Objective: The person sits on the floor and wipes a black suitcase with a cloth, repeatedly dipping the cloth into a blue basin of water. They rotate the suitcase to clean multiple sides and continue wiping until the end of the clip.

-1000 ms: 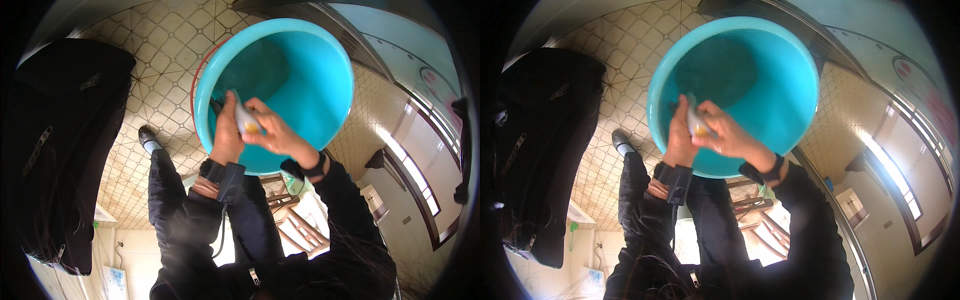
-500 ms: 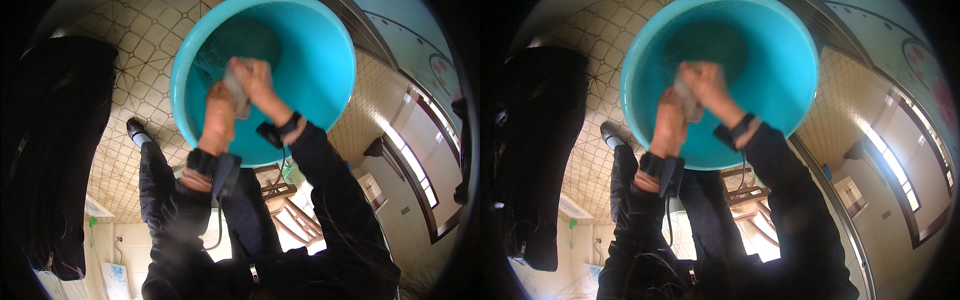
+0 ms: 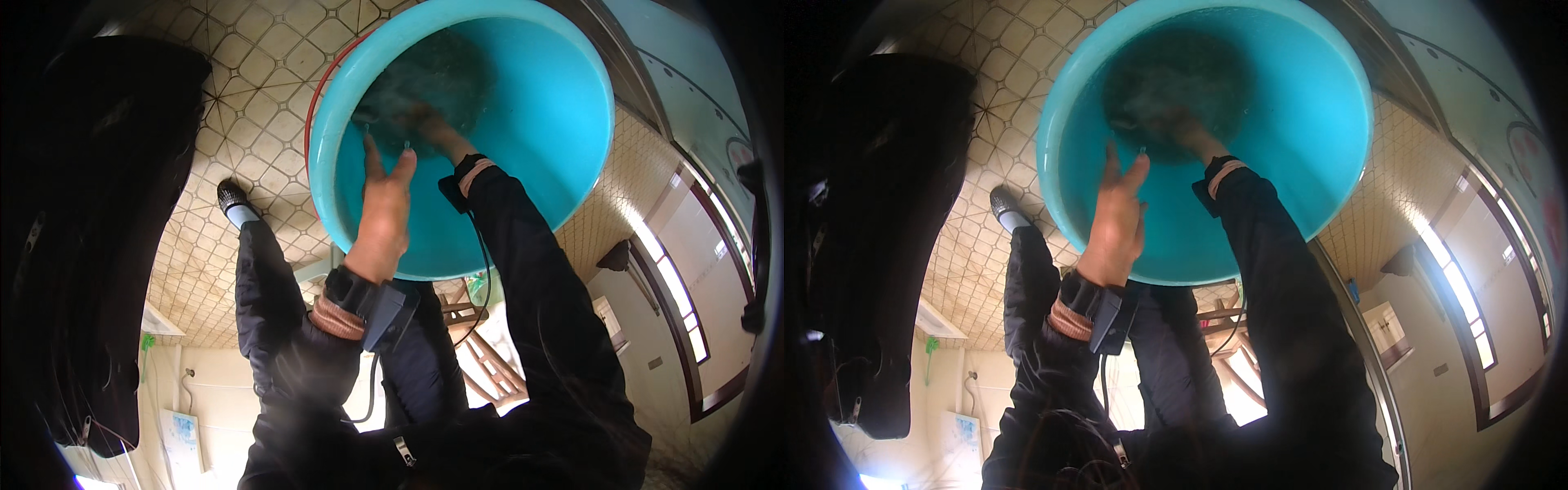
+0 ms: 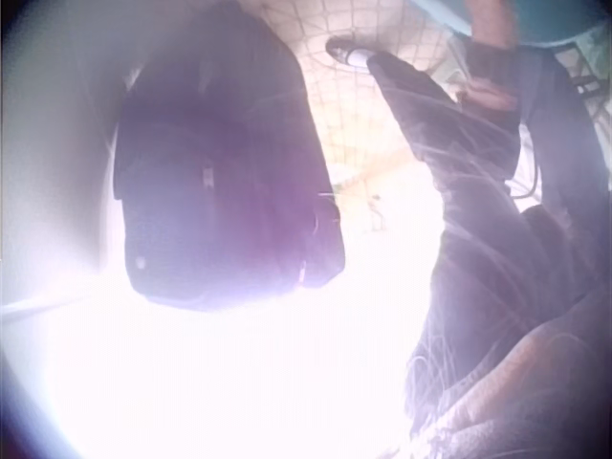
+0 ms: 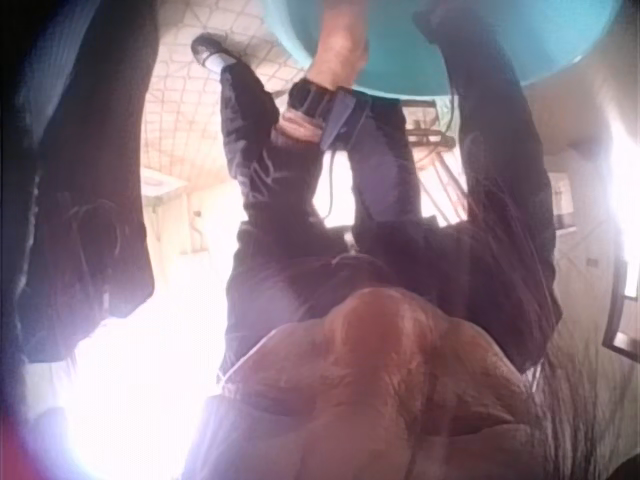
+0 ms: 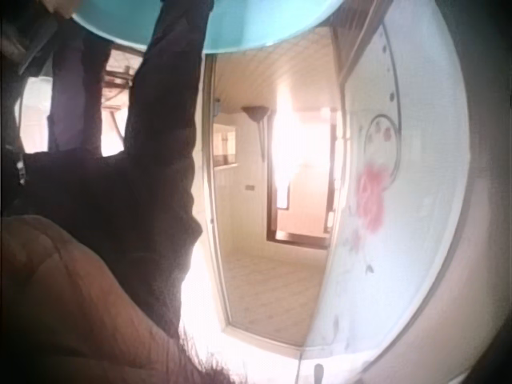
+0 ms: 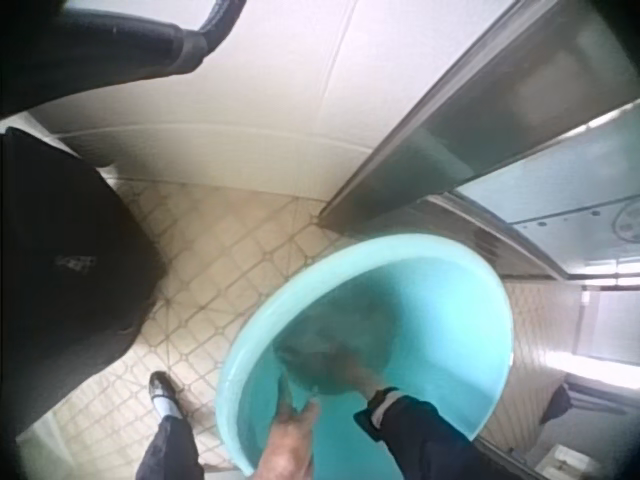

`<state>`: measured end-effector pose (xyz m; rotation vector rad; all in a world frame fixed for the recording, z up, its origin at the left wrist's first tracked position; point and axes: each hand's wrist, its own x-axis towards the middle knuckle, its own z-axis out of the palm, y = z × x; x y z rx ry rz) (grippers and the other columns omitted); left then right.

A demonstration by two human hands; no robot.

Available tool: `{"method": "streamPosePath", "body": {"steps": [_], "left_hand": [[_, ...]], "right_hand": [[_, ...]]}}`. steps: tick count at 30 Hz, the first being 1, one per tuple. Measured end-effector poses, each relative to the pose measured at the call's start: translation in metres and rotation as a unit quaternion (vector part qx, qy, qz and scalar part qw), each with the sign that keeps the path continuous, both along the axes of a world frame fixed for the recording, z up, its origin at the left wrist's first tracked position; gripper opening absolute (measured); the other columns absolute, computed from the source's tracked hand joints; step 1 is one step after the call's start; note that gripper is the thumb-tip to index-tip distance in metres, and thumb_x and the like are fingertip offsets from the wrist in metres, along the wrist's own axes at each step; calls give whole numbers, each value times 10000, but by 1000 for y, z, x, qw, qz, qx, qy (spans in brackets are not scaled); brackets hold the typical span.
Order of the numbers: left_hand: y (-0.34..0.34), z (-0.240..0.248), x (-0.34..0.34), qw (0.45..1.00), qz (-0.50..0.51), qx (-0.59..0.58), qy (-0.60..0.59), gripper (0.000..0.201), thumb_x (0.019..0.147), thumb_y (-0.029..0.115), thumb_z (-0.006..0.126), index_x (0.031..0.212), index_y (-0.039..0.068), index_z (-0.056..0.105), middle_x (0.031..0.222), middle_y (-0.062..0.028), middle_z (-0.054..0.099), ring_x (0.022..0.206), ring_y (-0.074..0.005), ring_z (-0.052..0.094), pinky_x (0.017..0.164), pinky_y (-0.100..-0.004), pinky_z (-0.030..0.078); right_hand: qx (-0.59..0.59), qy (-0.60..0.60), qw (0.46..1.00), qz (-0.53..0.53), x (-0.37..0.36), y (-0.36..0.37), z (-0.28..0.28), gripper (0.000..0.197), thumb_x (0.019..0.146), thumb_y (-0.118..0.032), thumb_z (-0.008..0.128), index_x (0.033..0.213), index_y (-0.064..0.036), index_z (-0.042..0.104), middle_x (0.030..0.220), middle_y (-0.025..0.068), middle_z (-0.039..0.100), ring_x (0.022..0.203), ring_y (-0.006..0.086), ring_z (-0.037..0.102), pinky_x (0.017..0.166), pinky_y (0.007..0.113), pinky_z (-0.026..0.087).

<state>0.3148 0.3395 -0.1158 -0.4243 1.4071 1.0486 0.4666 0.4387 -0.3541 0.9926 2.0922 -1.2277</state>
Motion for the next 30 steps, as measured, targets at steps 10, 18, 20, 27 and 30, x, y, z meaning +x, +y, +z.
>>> {"method": "streamPosePath", "body": {"steps": [10, 18, 20, 27, 30], "left_hand": [[-2, 12, -7, 977, 99, -54, -181, 277, 993, 237, 547, 1111, -14, 549, 851, -77, 588, 796, -175, 590, 596, -347, 495], [26, 103, 16, 948, 142, -13, -285, 312, 929, 71, 476, 1225, -19, 521, 1136, -133, 621, 972, -276, 628, 794, -424, 521], [30, 122, 7, 953, 93, 2, -288, 530, 894, 312, 571, 1315, 6, 467, 1245, -156, 568, 1118, -294, 572, 916, -460, 485], [40, 152, -6, 923, -282, 233, -119, 856, 757, 386, 798, 1363, -60, 390, 1258, -157, 539, 1142, -258, 553, 911, -352, 486], [47, 160, -2, 870, -423, 249, -51, 686, 710, 218, 834, 1245, -59, 507, 1107, -116, 619, 1012, -215, 613, 829, -316, 509]], "right_hand": [[-130, 323, 936, -55, -26, -7, 291, 366, 776, -249, 807, 982, -21, 608, 1083, 140, 573, 1052, 307, 571, 853, 371, 483], [-409, 352, 618, -572, -18, -27, 289, 916, 773, -635, 698, 1428, -125, 311, 1485, 141, 351, 1333, 358, 404, 1108, 508, 354], [-458, 394, 555, -572, -19, -29, 299, 638, 843, -513, 694, 1288, -130, 445, 1418, 143, 449, 1365, 392, 385, 1104, 518, 378], [-302, 384, 683, -542, -22, 1, 363, 109, 928, -136, 603, 910, -84, 509, 967, 53, 545, 991, 269, 642, 916, 433, 516], [-244, 306, 755, -525, -27, 13, 392, 115, 898, -76, 625, 841, -70, 524, 982, 52, 537, 973, 214, 632, 795, 346, 536]]}}
